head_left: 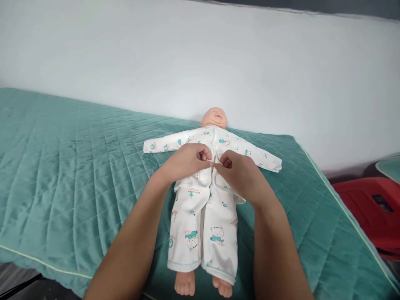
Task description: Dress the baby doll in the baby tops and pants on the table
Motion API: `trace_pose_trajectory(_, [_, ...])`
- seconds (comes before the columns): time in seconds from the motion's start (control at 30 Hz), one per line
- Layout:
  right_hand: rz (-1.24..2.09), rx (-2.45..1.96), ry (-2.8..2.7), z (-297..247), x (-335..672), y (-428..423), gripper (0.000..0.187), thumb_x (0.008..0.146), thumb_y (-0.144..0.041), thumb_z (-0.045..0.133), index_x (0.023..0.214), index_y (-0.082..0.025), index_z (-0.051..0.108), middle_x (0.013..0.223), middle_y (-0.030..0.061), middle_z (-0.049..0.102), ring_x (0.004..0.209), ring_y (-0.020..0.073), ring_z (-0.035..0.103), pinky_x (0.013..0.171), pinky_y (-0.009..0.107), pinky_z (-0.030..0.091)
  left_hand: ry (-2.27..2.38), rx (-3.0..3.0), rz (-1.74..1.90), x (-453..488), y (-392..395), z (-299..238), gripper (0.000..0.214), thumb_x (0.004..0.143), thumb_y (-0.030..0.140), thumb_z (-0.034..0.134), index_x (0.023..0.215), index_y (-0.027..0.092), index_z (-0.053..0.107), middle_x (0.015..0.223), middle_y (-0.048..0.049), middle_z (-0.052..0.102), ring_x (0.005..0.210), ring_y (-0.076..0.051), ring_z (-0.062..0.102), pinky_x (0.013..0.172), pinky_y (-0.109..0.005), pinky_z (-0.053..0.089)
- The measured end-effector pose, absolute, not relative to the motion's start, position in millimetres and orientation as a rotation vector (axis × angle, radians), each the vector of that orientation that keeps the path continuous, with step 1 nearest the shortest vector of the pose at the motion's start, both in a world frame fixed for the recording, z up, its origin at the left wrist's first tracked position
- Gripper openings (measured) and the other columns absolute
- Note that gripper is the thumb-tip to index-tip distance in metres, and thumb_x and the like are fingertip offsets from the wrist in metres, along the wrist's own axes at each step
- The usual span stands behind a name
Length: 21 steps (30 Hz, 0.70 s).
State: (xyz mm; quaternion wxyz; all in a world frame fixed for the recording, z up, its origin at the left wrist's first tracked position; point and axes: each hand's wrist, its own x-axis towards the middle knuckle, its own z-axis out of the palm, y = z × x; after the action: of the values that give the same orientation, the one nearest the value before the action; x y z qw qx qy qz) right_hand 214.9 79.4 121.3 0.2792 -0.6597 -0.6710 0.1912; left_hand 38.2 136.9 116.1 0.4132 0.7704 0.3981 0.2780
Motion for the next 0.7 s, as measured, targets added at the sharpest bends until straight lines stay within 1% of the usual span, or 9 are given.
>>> trace_pose_trajectory(0.1, [0.726, -1.652, -1.733, 119, 227, 83, 0.024, 0.084, -0.033, 0.064, 0.066, -0.023, 0.052, 0.06, -0.003, 0.051, 0.055, 0.0122, 0.039, 0.052, 0.029, 0.027, 0.976, 1.977, 0.693, 37, 138, 116, 0.008, 0.078, 0.024, 0.068, 0.074, 0.019, 0.063, 0.068, 0.0024, 0.059, 0.061, -0.011, 0.049, 0.057, -0.023, 0.037])
trace_pose_trajectory(0.17, [0.867, -1.601, -1.667, 119, 233, 83, 0.024, 0.084, -0.039, 0.066, 0.07, -0.022, 0.057, 0.061, -0.003, 0.052, 0.056, 0.0119, 0.041, 0.052, 0.028, 0.029, 0.959, 1.987, 0.702, 37, 138, 115, 0.009, 0.079, 0.025, 0.066, 0.074, 0.019, 0.063, 0.068, 0.0025, 0.059, 0.061, -0.01, 0.049, 0.057, -0.023, 0.037])
trace_pose_trajectory(0.37, [1.108, -1.358, -1.429, 115, 234, 84, 0.031, 0.081, -0.05, 0.073, 0.075, -0.021, 0.063, 0.063, -0.0025, 0.052, 0.057, 0.0111, 0.043, 0.053, 0.026, 0.032, 0.887, 1.868, 0.776, 35, 136, 113, 0.016, 0.083, 0.033, 0.066, 0.079, 0.018, 0.063, 0.07, 0.0008, 0.06, 0.063, -0.011, 0.051, 0.058, -0.024, 0.038])
trace_pose_trajectory(0.53, [1.185, -1.251, -1.343, 110, 228, 87, 0.033, 0.075, -0.051, 0.079, 0.077, -0.021, 0.066, 0.061, -0.0033, 0.053, 0.055, 0.0103, 0.044, 0.052, 0.025, 0.033, 0.729, 1.686, 0.784, 36, 136, 113, 0.018, 0.083, 0.036, 0.068, 0.084, 0.018, 0.064, 0.069, 0.0002, 0.061, 0.063, -0.012, 0.056, 0.061, -0.025, 0.045])
trace_pose_trajectory(0.7, [1.192, -1.237, -1.318, 108, 226, 86, 0.029, 0.078, -0.048, 0.077, 0.078, -0.021, 0.068, 0.061, -0.003, 0.055, 0.055, 0.0105, 0.047, 0.053, 0.025, 0.037, 0.666, 1.623, 0.78, 36, 138, 109, 0.015, 0.084, 0.032, 0.068, 0.088, 0.017, 0.068, 0.068, -0.0002, 0.062, 0.064, -0.011, 0.058, 0.064, -0.025, 0.048])
